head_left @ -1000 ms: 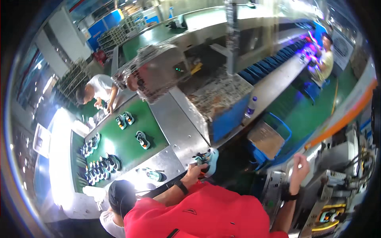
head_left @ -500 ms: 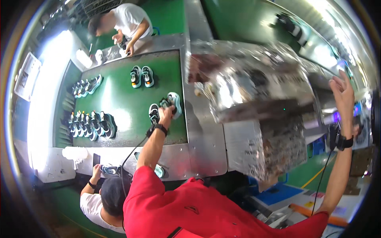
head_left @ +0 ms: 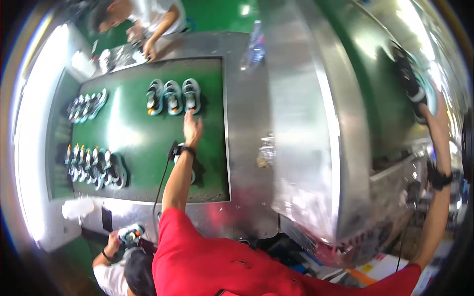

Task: Operating an industrial press machine to attach soles to sneakers and managing shoes on a conveyor.

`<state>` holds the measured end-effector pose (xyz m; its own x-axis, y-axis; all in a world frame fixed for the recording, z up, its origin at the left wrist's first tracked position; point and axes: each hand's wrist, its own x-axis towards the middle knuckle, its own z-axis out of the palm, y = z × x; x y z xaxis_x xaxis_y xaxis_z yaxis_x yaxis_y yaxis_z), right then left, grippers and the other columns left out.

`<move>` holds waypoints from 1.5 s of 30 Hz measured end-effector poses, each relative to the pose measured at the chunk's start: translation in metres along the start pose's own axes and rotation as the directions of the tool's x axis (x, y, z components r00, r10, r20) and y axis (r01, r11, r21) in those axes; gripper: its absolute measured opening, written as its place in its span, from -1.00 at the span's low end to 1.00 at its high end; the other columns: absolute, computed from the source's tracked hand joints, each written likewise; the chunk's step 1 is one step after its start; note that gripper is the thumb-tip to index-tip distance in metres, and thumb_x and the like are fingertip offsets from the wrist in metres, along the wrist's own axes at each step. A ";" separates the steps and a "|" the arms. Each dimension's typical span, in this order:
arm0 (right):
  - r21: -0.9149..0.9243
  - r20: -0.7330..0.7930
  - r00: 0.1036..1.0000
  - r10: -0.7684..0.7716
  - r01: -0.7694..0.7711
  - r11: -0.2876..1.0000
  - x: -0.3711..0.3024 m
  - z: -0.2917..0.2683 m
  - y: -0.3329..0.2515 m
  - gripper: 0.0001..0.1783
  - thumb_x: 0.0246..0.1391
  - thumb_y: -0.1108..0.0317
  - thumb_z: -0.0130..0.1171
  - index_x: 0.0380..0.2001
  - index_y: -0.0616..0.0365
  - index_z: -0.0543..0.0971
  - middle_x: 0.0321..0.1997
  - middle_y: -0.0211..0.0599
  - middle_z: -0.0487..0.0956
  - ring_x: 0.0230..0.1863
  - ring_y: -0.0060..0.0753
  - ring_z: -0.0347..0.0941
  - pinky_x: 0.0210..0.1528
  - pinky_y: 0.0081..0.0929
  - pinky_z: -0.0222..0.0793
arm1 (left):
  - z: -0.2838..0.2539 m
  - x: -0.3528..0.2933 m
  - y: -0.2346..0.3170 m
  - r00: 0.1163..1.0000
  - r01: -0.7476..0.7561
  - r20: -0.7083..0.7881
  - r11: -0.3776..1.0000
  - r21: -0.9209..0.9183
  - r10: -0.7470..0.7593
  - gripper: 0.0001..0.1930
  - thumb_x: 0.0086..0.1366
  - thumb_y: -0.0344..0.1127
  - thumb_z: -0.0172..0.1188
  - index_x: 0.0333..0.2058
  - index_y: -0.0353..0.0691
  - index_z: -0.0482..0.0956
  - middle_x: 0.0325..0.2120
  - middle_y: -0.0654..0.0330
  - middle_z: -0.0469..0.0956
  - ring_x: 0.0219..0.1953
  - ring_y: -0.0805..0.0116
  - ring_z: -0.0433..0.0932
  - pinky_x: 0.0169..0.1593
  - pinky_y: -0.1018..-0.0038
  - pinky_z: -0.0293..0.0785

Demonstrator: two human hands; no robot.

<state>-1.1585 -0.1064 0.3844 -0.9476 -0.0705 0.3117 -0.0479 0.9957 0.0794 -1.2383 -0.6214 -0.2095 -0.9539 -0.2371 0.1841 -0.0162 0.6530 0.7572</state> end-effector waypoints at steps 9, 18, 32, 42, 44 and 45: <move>0.695 -0.238 0.908 0.345 -0.089 0.714 -0.056 -0.047 -0.051 -0.49 -0.07 0.30 0.30 0.01 0.19 0.57 -0.58 -0.45 0.48 -0.60 -0.64 0.35 -0.59 -0.59 0.31 | -0.076 -0.274 0.147 0.743 0.491 0.669 0.692 -0.529 -0.015 -0.80 0.21 -0.38 0.25 -0.53 -0.39 0.63 -0.61 0.29 0.55 -0.51 0.55 0.45 -0.42 0.48 0.39; 0.867 -0.409 0.632 0.658 0.043 0.497 -0.304 -0.127 -0.044 -0.74 0.14 0.38 0.15 -0.13 0.27 0.61 -0.31 -0.37 0.60 -0.35 -0.69 0.47 -0.31 -0.67 0.44 | -0.146 -0.340 0.424 -0.060 0.923 0.664 0.295 -0.248 0.745 -0.16 0.29 0.35 -0.05 0.25 -0.30 0.28 0.17 -0.26 0.34 0.16 -0.21 0.41 0.23 -0.09 0.30; 0.987 -0.147 -0.011 0.989 -0.064 0.146 -0.782 -0.117 -0.173 -0.30 0.14 0.13 0.13 0.26 0.29 0.26 0.15 -0.06 0.48 0.02 -0.40 0.48 -0.09 -0.48 0.48 | -0.157 -0.666 0.579 -0.570 0.762 0.454 0.647 -0.020 0.685 -0.52 0.43 -0.22 -0.02 0.25 -0.27 0.24 0.08 0.05 0.47 0.14 0.17 0.45 0.18 0.25 0.41; 0.946 -0.302 -0.819 0.488 -0.319 0.049 -1.041 -0.104 -0.281 -0.35 -0.15 0.42 0.35 0.08 0.31 0.44 -0.05 -0.22 0.55 -0.08 -0.41 0.48 0.06 -0.49 0.40 | -0.185 -0.982 0.549 -0.886 0.249 0.230 0.832 -0.496 0.403 -0.25 0.38 -0.04 0.10 0.32 -0.44 0.07 0.11 0.06 0.40 0.09 0.33 0.40 0.15 0.43 0.32; 0.959 -0.278 -0.856 0.436 -0.275 0.071 -1.048 -0.136 -0.303 -0.36 -0.14 0.42 0.33 0.09 0.29 0.44 -0.01 -0.23 0.52 -0.03 -0.43 0.46 0.11 -0.49 0.35 | -0.164 -1.040 0.557 -0.893 0.158 0.303 0.863 -0.480 0.332 -0.26 0.39 0.01 0.09 0.32 -0.40 0.08 0.18 0.01 0.35 0.20 0.20 0.36 0.22 0.30 0.31; 0.945 -0.324 -0.868 0.377 -0.315 0.085 -1.062 -0.139 -0.313 -0.36 -0.15 0.43 0.32 0.09 0.28 0.44 -0.01 -0.24 0.51 -0.02 -0.44 0.45 0.11 -0.49 0.34 | -0.161 -1.072 0.562 -0.882 0.101 0.359 0.868 -0.487 0.305 -0.21 0.35 0.01 0.15 0.32 -0.43 0.07 0.19 -0.01 0.33 0.17 0.20 0.39 0.20 0.28 0.34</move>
<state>-0.0935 -0.3517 0.1598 0.9066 0.4169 0.0658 -0.0038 0.1640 -0.9865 -0.1769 -0.1165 0.1193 0.7288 0.6665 -0.1567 0.0351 0.1922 0.9807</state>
